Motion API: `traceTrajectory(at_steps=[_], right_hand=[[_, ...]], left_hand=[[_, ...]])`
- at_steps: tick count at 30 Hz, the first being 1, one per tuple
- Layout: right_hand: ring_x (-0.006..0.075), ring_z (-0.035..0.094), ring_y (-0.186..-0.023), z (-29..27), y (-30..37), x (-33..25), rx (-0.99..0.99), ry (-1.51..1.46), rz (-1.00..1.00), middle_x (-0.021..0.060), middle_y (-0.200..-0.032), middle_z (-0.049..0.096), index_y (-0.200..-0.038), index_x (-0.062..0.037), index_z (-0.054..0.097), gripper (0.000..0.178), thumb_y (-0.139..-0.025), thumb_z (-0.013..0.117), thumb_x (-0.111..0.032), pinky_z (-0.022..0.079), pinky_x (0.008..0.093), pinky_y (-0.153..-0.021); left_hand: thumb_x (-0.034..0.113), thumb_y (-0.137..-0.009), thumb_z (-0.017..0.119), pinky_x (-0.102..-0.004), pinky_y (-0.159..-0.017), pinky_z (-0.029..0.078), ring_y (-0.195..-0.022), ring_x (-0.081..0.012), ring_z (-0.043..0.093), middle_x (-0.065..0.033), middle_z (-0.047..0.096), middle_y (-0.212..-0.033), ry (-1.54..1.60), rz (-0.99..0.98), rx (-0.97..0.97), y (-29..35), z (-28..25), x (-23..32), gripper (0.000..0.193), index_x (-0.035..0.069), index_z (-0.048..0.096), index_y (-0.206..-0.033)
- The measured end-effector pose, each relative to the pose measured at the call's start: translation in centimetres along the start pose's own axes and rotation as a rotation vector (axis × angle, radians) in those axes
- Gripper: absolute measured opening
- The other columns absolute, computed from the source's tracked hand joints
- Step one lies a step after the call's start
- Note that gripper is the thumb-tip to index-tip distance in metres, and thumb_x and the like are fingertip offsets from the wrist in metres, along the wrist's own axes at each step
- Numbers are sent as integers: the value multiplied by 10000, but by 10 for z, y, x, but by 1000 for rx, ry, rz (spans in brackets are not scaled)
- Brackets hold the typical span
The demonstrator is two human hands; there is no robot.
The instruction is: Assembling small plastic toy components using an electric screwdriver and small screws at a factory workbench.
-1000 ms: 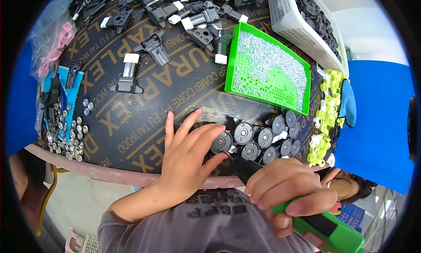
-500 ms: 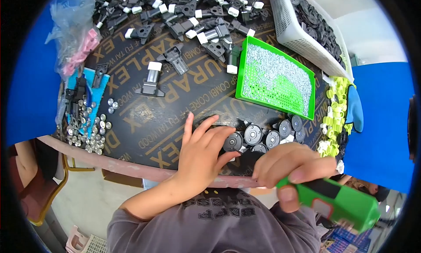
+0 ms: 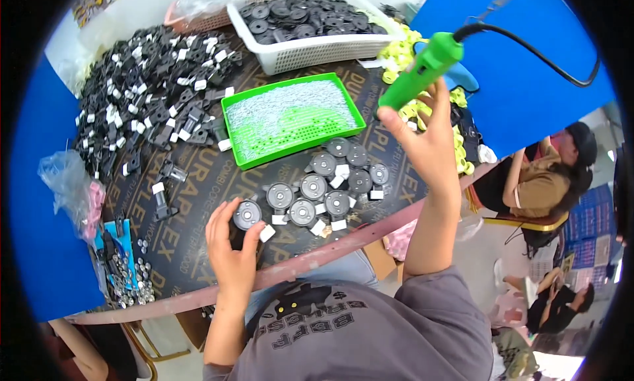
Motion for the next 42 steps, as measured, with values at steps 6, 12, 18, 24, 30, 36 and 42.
traceTrajectory(at_steps=[6,12,18,24,30,36,42], right_hand=[[408,473,-1210,20,88,60,-412,293,208,262,-1311,485,-1353,42,446,896,-746,799,-514,406,464,-1019],[466,442,-1225,78,116,46,-427,220,140,292,-1351,438,-1451,-82,401,938,-731,788,-544,398,519,-1026],[431,502,-1225,87,114,37,-297,115,189,246,-1383,394,-1380,-191,480,831,-687,860,-447,475,470,-968],[310,494,-1225,91,125,41,-87,-174,313,169,-1355,420,-1227,-150,636,562,-716,865,-199,420,389,-1027],[165,567,-1059,113,149,40,1,-681,564,79,-1171,588,-1220,-19,601,441,-804,748,-29,450,305,-945],[164,529,-1091,127,159,27,98,-933,723,69,-1204,539,-1261,-36,562,440,-845,700,-4,443,291,-946],[163,514,-1144,144,166,-10,104,-853,790,66,-1256,506,-1280,-80,540,399,-899,653,-71,428,307,-982]], left_hand=[[146,-863,719,-370,-981,443,-1147,-278,570,-159,608,-1248,131,-92,-95,-4,18,10,450,37,590,-1280],[339,-515,951,-530,-1093,332,-1361,-474,324,-281,212,-1520,-226,145,-240,8,68,55,1267,115,241,-1539],[313,-507,953,-490,-1057,414,-1313,-451,398,-226,302,-1466,-183,136,-300,-4,67,55,1100,182,414,-1458],[272,-516,955,-471,-1041,438,-1295,-404,435,-163,354,-1441,-8,84,-287,-7,59,43,958,186,525,-1368],[281,-534,955,-412,-1071,417,-1299,-331,450,-154,386,-1406,236,-35,-264,-10,44,26,928,178,541,-1357],[223,-551,947,-365,-1040,437,-1258,-266,491,-134,442,-1353,569,-196,-303,-7,51,2,935,134,512,-1374],[133,-621,875,-354,-1006,445,-1170,-239,532,-104,485,-1240,716,-237,-173,-3,45,-6,769,109,530,-1308]])
Point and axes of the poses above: each hand's wrist, its own y-axis away from the middle knuckle, its own z-axis out of the palm, x = y × z, the point moved 9 cm from there along -y, towards the middle knuckle
